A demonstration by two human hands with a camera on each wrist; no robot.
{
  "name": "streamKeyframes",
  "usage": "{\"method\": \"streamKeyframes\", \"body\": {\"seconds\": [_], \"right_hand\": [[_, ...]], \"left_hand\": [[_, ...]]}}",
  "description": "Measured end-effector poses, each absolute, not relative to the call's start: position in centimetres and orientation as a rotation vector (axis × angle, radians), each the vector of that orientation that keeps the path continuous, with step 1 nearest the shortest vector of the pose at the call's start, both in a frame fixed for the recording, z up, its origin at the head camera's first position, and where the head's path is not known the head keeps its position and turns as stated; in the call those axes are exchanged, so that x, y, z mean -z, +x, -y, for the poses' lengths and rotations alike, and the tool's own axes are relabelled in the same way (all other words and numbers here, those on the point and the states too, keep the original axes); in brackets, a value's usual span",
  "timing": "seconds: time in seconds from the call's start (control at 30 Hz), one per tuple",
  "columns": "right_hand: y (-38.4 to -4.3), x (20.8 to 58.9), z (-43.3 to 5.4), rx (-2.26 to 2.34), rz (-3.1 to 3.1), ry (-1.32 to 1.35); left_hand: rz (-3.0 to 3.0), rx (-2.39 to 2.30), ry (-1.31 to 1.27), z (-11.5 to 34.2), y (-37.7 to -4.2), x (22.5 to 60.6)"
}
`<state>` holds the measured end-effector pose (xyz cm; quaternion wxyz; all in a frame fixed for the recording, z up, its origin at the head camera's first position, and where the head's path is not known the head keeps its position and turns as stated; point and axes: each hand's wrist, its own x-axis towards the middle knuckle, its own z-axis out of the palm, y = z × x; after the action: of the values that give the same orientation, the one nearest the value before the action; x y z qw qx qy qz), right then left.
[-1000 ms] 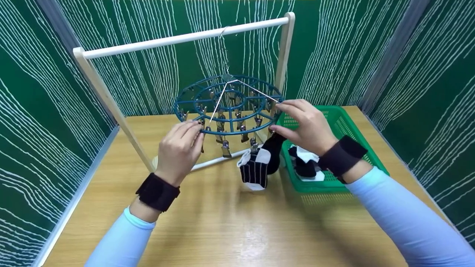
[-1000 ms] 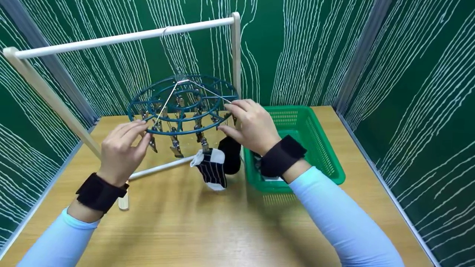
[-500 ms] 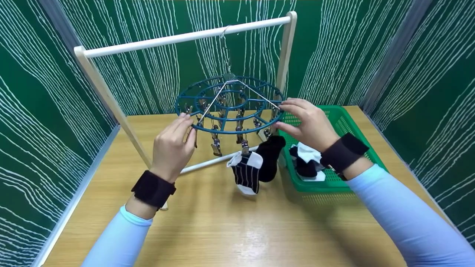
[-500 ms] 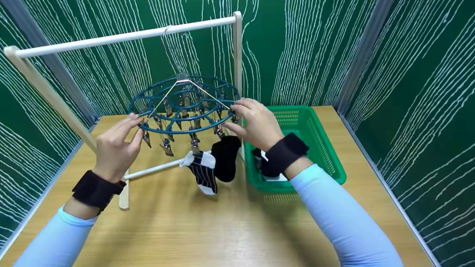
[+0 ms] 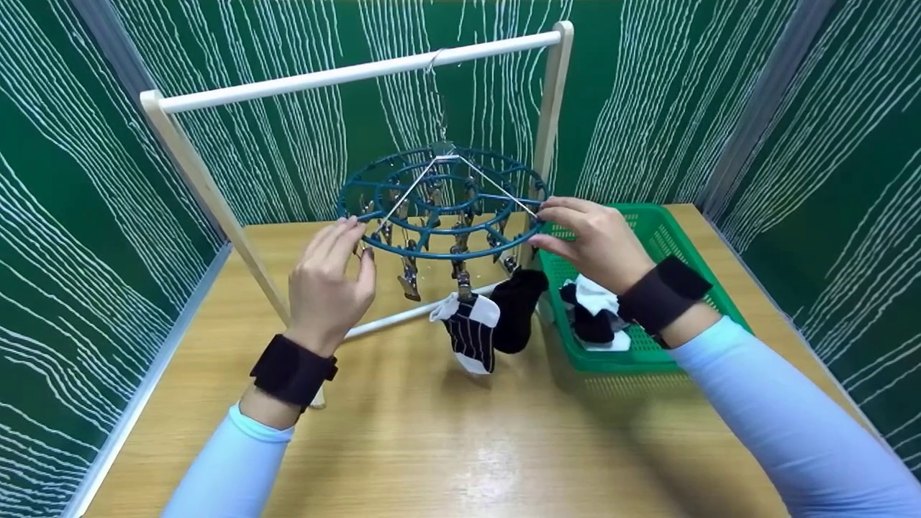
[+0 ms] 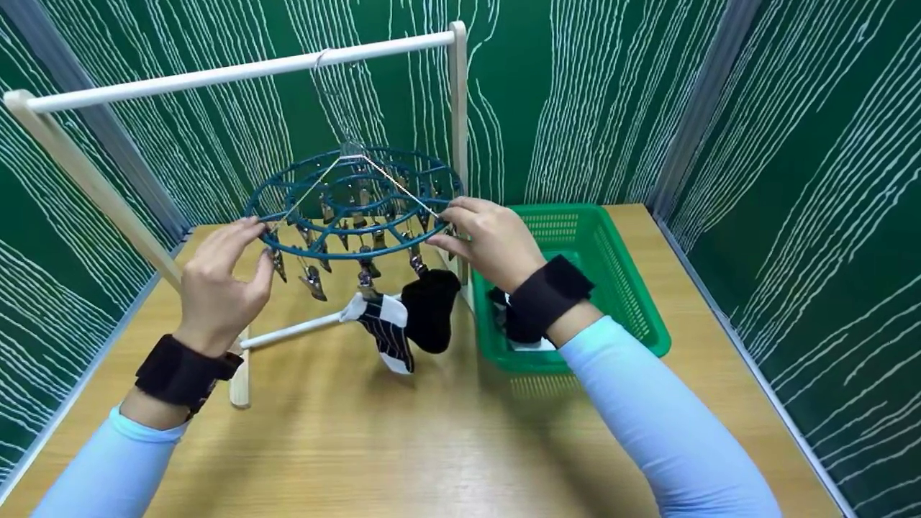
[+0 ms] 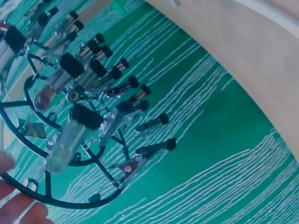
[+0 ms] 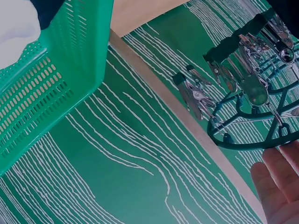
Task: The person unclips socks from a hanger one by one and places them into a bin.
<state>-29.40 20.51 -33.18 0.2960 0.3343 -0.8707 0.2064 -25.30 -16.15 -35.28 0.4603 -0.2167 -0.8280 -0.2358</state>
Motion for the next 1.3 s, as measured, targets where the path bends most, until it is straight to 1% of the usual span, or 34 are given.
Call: {"method": "streamKeyframes", "body": {"seconds": [0.2, 0.47, 0.8, 0.93, 1.03, 1.17, 1.3], "right_hand": [[-29.2, 33.1, -20.3, -0.557, 2.322, 0.878], [-29.2, 33.2, -20.1, -0.552, 2.298, 0.889], [-28.9, 33.0, -20.0, -0.528, 2.316, 0.88], [-28.8, 32.8, -20.1, -0.541, 2.331, 0.871], [-28.8, 32.8, -20.1, -0.543, 2.333, 0.863], [-28.8, 32.8, -20.0, -0.541, 2.336, 0.864], [-28.7, 33.0, -19.9, -0.554, 2.343, 0.858]], "left_hand": [[1.925, 0.627, -0.596, 15.2, -24.6, 35.6], [1.794, 0.659, -0.806, 12.8, -23.7, 35.9], [2.083, 0.702, -0.887, 10.0, -23.1, 36.2], [2.245, 0.842, -0.915, 9.4, -23.2, 36.2], [2.345, 1.058, -0.937, 9.2, -23.7, 36.2], [2.414, 1.317, -0.914, 9.2, -24.3, 36.3], [2.422, 1.408, -0.87, 9.3, -24.7, 36.6]]}}
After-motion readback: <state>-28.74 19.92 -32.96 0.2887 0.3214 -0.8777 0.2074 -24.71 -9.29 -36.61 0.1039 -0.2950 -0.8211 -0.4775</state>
